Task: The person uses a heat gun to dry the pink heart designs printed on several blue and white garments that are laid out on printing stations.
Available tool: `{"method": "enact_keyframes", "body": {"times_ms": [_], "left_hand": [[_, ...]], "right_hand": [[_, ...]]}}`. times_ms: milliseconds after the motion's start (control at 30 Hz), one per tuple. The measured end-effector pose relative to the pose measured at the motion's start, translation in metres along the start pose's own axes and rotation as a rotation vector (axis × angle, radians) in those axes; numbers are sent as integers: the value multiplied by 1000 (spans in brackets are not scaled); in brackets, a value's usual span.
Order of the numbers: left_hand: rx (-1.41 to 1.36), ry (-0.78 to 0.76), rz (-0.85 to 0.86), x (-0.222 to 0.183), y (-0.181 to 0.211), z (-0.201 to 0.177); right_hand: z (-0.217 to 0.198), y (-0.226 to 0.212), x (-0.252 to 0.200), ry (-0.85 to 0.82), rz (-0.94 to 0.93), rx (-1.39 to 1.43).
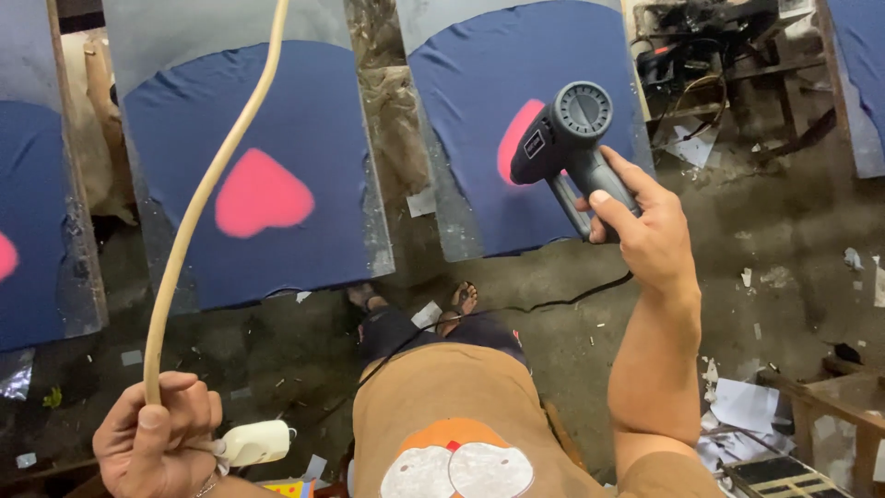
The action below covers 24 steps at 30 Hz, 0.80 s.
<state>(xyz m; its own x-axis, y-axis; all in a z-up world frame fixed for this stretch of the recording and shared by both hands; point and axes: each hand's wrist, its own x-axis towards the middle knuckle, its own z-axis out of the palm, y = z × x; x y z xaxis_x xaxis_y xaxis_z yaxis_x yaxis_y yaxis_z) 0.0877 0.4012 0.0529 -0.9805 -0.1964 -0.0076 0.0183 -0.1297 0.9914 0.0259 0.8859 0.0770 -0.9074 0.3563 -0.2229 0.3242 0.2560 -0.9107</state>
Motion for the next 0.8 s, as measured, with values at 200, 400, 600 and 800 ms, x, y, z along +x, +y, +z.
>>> {"method": "enact_keyframes", "body": {"times_ms": [200, 400, 600, 800], "left_hand": [[32, -15, 26, -13, -8, 38], [28, -44, 53, -16, -13, 59], [31, -16, 13, -12, -18, 70], [45, -67, 45, -13, -22, 66]], "right_hand": [[-39, 17, 10, -1, 32, -24], [-71, 31, 18, 40, 7, -41], [-88, 37, 23, 105, 16, -25], [-85, 35, 30, 92, -29, -57]]}}
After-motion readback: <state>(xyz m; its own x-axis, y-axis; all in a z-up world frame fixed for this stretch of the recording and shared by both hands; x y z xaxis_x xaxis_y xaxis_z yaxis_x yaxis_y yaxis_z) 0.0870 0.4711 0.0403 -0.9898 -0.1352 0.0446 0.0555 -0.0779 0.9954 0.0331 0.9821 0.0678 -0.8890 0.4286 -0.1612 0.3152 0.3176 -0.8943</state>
